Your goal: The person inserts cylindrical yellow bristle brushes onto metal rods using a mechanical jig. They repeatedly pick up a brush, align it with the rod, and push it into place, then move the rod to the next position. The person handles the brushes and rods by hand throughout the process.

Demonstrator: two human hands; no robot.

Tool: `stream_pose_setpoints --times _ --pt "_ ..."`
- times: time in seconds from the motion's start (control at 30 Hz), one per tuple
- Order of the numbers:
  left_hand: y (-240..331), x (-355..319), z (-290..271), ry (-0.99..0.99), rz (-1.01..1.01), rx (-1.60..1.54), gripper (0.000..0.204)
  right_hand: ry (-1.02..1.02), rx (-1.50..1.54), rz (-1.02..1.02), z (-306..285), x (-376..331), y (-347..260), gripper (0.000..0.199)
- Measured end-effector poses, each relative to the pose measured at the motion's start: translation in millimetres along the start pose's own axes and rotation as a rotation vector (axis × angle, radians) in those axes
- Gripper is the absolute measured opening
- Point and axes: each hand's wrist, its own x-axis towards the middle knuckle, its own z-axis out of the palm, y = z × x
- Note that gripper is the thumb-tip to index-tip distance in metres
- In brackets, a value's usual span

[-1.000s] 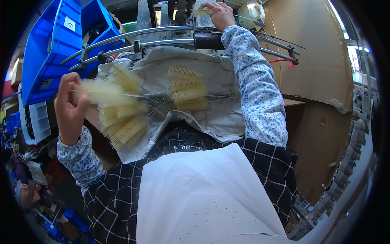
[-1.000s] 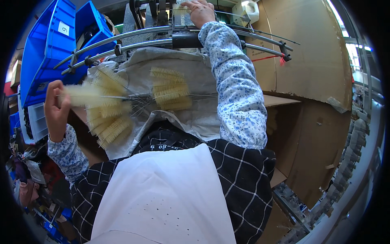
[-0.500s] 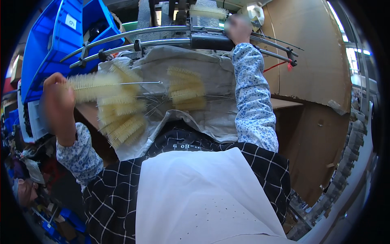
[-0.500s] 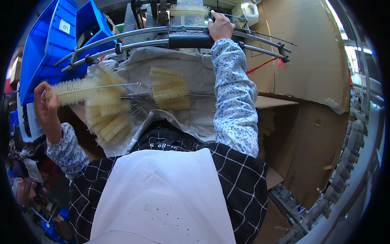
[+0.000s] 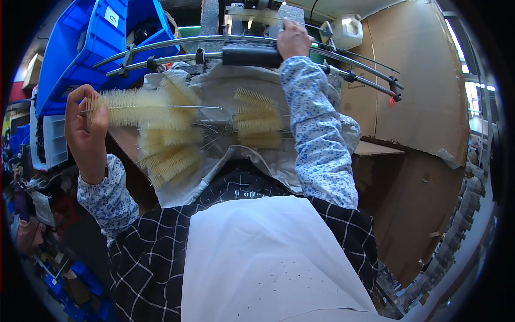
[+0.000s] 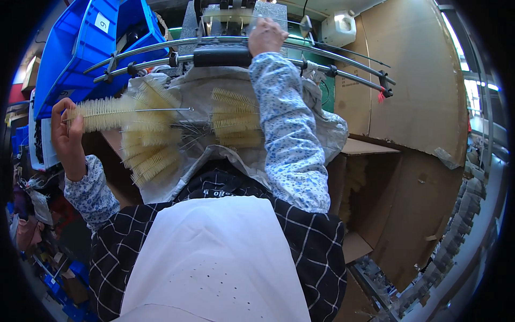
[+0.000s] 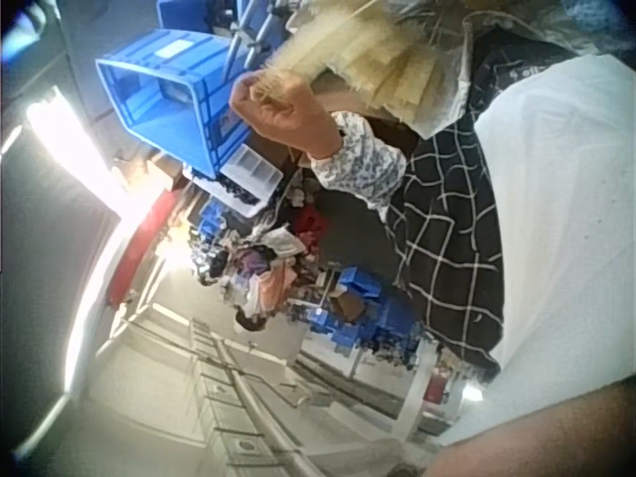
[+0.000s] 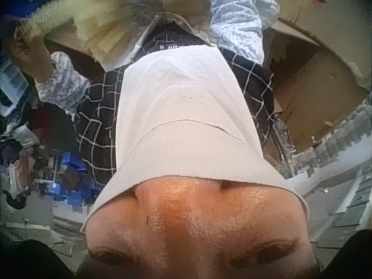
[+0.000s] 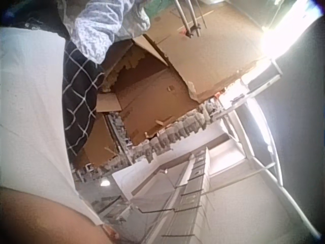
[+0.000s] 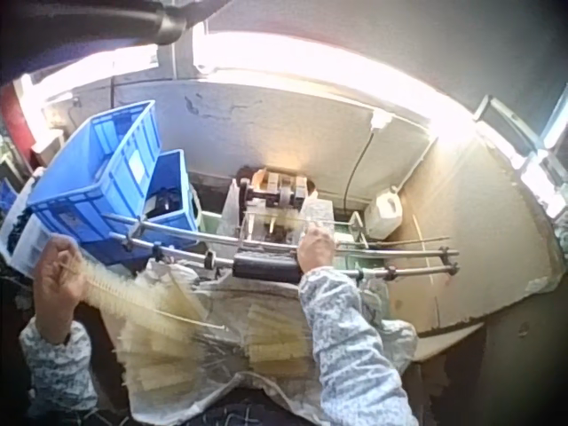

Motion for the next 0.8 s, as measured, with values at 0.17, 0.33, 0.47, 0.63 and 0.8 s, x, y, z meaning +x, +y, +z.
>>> stream_pose_setpoints --times 0.17,0.33,0.47,0.63,0.8 --pt "-1 1 28 -0.165 0.033 -0.010 0.023 -0.037 0.005 0.005 7 -2 -33 0.023" --pt "3 -7 58 -0.255 0.095 0.096 0.018 0.018 0.018 -0.025 9 -2 -22 0.024" --pt "-1 -16 52 -0.260 0.013 0.148 0.018 0.011 -0.005 -0.026 -2 0 19 0.024" --pt "-24 -42 34 -0.253 -0.077 0.190 0.016 0.096 -0.050 -0.024 -12 7 90 0.032" --pt "-24 -60 23 -0.120 -0.143 0.173 0.014 -0.117 -0.037 0.005 -19 29 143 0.031"
